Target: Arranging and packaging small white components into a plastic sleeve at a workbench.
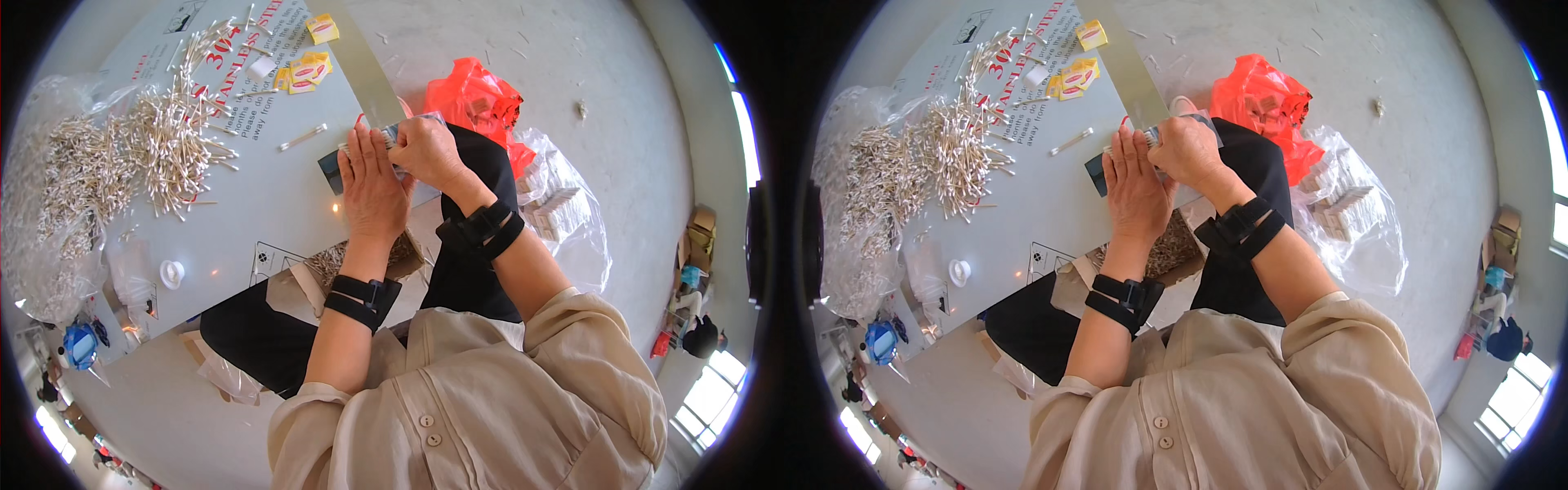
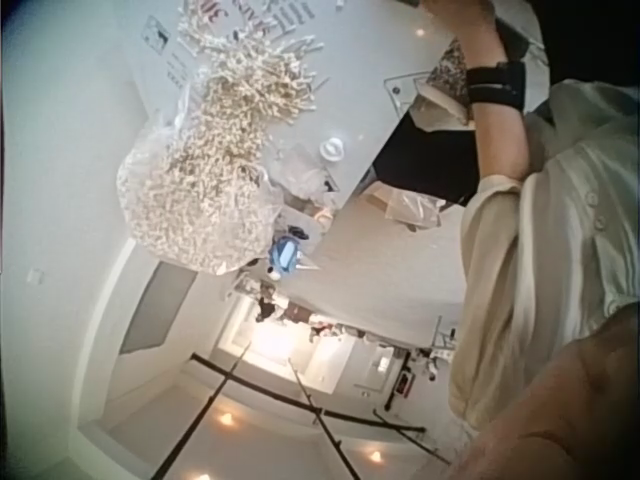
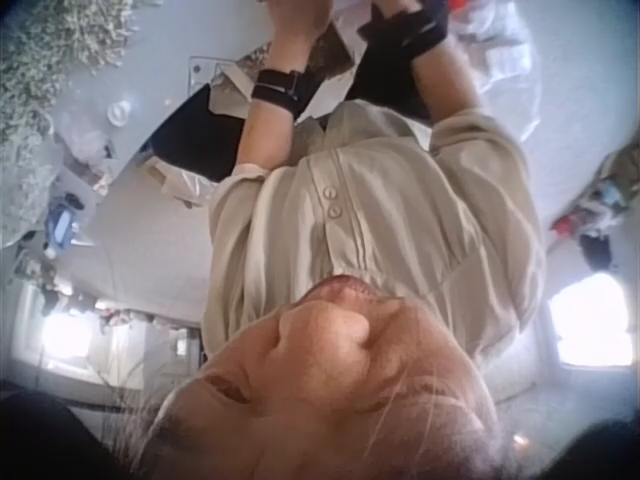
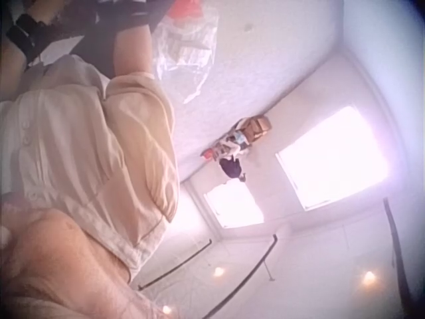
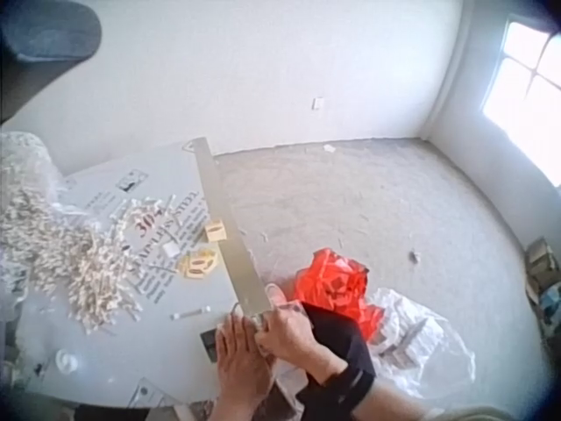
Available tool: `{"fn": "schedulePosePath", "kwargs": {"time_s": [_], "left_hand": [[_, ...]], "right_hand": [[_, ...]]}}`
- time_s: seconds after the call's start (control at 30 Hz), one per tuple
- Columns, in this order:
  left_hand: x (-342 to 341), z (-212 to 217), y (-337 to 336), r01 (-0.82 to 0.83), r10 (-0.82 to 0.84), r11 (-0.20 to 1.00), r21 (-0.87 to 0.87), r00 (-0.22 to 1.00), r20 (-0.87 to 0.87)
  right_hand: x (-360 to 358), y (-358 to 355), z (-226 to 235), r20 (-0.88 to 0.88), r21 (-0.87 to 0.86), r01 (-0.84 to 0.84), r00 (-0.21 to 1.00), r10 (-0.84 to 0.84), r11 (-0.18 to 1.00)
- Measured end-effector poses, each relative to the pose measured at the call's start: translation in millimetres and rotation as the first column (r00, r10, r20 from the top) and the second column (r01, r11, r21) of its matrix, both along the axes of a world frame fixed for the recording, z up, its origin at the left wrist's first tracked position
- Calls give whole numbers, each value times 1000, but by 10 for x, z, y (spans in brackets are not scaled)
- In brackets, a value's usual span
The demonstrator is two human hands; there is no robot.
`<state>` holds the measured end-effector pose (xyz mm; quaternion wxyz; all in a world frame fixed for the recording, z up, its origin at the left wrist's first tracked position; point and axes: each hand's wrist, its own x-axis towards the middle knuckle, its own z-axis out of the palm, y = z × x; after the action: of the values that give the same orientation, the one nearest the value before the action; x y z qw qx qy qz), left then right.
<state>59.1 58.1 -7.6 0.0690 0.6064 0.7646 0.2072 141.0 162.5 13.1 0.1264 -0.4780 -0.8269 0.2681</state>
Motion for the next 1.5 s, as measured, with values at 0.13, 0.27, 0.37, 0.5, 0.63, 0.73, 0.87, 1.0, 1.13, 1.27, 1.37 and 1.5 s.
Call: {"fn": "schedulePosePath", "kwargs": {"time_s": [0.13,0.27,0.37,0.5,0.63,0.73,0.87,1.0,1.13,1.27,1.37,1.5], "left_hand": [[5,7,93,-23,22,999,-23,999,-26],[-18,58,71,-34,31,999,40,997,65],[-130,84,-98,-5,-1,990,142,999,46],[-204,52,-195,54,-63,964,258,998,24],[-184,122,-108,49,-48,945,322,999,-13],[-213,112,-71,65,-74,958,279,997,22],[-276,139,-74,140,-139,965,221,990,-22],[-320,116,-126,114,-117,971,210,993,1],[-350,126,-142,69,-60,984,167,996,-60],[-290,151,-78,60,-53,989,133,997,-57],[-253,167,11,58,-44,988,145,995,-94],[-277,143,62,150,-120,964,222,983,-140]], "right_hand": [[6,32,23,5,-45,-32,999,33,998],[32,88,6,20,-45,-57,998,57,997],[21,96,34,27,-78,-59,998,62,995],[27,95,59,47,-63,-66,996,69,996],[23,101,46,37,-57,-62,997,64,996],[3,102,58,50,-62,-64,996,68,996],[-1,105,49,42,-49,-61,997,64,997],[16,126,13,46,-16,-75,996,76,997],[-4,123,53,65,-40,-83,994,86,996],[-14,119,65,91,-27,-84,992,86,996],[-24,115,62,112,-27,-85,990,87,996],[-33,103,62,99,-1,-89,991,89,996]]}}
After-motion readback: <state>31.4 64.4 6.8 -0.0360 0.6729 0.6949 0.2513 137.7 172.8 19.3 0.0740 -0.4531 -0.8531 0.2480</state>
